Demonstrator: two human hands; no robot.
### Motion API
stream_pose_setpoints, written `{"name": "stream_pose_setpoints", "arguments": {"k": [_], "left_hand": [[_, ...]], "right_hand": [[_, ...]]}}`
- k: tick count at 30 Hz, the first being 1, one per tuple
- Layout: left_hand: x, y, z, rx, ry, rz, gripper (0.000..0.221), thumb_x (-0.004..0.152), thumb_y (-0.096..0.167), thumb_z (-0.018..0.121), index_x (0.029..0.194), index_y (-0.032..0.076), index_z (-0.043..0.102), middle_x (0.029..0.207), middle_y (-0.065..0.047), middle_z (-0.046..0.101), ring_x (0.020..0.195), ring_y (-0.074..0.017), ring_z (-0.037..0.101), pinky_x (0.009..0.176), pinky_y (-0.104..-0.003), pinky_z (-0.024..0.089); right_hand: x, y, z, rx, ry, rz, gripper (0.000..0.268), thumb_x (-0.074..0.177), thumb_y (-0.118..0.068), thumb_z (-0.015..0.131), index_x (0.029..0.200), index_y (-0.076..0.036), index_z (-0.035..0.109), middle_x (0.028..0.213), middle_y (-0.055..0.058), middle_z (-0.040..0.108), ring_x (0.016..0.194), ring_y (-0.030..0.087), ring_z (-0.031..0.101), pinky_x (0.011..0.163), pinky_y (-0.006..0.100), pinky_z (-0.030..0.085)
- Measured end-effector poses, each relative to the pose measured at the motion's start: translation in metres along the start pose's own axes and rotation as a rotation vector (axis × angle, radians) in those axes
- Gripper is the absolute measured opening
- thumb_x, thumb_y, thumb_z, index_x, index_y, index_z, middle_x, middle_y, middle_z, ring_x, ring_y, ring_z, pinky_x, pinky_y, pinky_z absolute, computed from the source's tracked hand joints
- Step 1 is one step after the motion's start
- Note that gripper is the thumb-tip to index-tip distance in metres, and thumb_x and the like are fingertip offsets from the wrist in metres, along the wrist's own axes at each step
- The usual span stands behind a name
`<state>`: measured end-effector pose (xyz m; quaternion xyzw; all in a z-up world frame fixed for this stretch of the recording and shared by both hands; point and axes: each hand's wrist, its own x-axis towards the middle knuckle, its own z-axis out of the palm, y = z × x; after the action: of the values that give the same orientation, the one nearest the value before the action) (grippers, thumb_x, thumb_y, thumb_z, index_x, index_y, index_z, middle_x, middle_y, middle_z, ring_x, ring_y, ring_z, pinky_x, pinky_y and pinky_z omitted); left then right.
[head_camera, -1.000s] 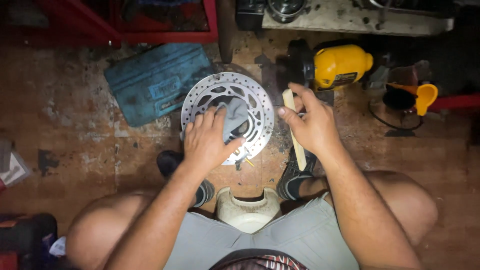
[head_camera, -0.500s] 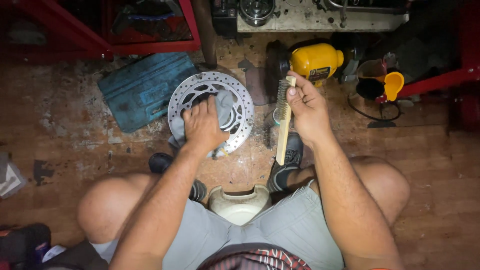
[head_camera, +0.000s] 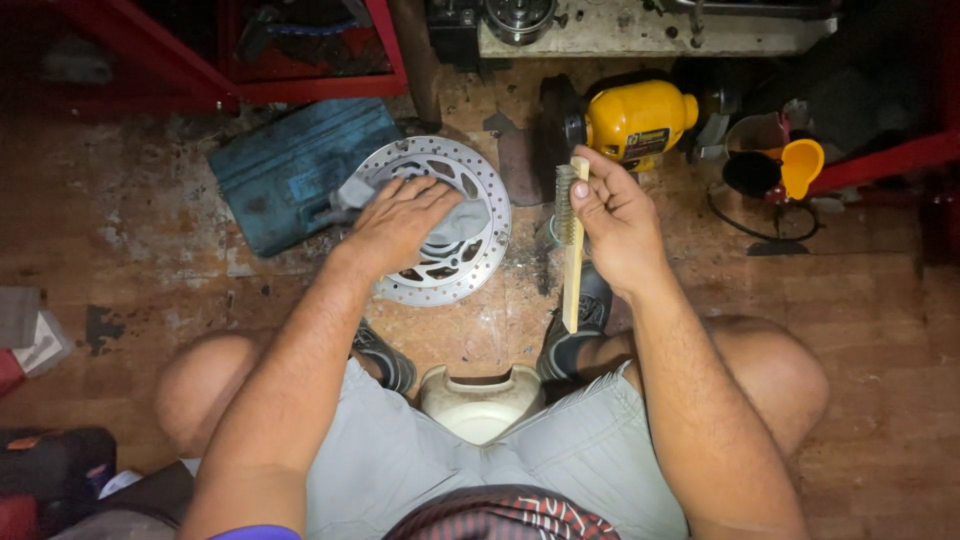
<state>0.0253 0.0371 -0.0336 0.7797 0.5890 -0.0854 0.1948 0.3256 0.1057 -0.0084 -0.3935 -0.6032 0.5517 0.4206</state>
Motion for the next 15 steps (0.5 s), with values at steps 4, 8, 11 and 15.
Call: {"name": "stream_pose_setpoints", "arguments": {"k": [4, 8, 11, 15], "left_hand": [[-0.001, 0.006, -0.009, -0.049, -0.064, -0.054, 0.099, 0.071, 0.014, 0.089, 0.156, 0.017, 0.04, 0.162, -0.006, 0.043, 0.155, -0.0299, 0.023, 0.122, -0.053, 0.026], [-0.006, 0.006, -0.012, -0.13, -0.037, -0.04, 0.098, 0.074, 0.008, 0.085, 0.157, 0.022, 0.037, 0.165, -0.002, 0.037, 0.155, -0.0316, 0.022, 0.116, -0.051, 0.039], [-0.011, 0.004, -0.022, -0.234, -0.036, -0.067, 0.086, 0.077, 0.0, 0.079, 0.153, 0.022, 0.046, 0.163, -0.001, 0.041, 0.154, -0.0309, 0.026, 0.115, -0.049, 0.041], [-0.02, -0.006, -0.033, -0.3, 0.1, -0.108, 0.071, 0.078, 0.002, 0.077, 0.143, 0.022, 0.058, 0.147, 0.001, 0.05, 0.141, -0.0293, 0.037, 0.106, -0.047, 0.046]], "right_hand": [[0.0, 0.001, 0.004, -0.048, -0.06, 0.013, 0.044, 0.107, -0.014, 0.061, 0.148, -0.001, 0.052, 0.088, 0.002, 0.067, 0.077, 0.007, 0.056, 0.076, 0.022, 0.049], [0.001, 0.007, 0.007, -0.088, -0.039, 0.089, 0.038, 0.104, -0.014, 0.067, 0.138, 0.0, 0.06, 0.092, 0.008, 0.071, 0.074, 0.011, 0.059, 0.064, 0.023, 0.052], [0.001, 0.016, 0.006, -0.083, -0.022, 0.135, 0.036, 0.102, -0.013, 0.069, 0.135, 0.0, 0.06, 0.096, 0.009, 0.072, 0.072, 0.012, 0.062, 0.061, 0.024, 0.055], [0.001, 0.027, 0.005, -0.055, -0.002, 0.228, 0.039, 0.1, -0.015, 0.072, 0.131, 0.001, 0.056, 0.1, 0.009, 0.071, 0.077, 0.012, 0.065, 0.061, 0.026, 0.062]]}}
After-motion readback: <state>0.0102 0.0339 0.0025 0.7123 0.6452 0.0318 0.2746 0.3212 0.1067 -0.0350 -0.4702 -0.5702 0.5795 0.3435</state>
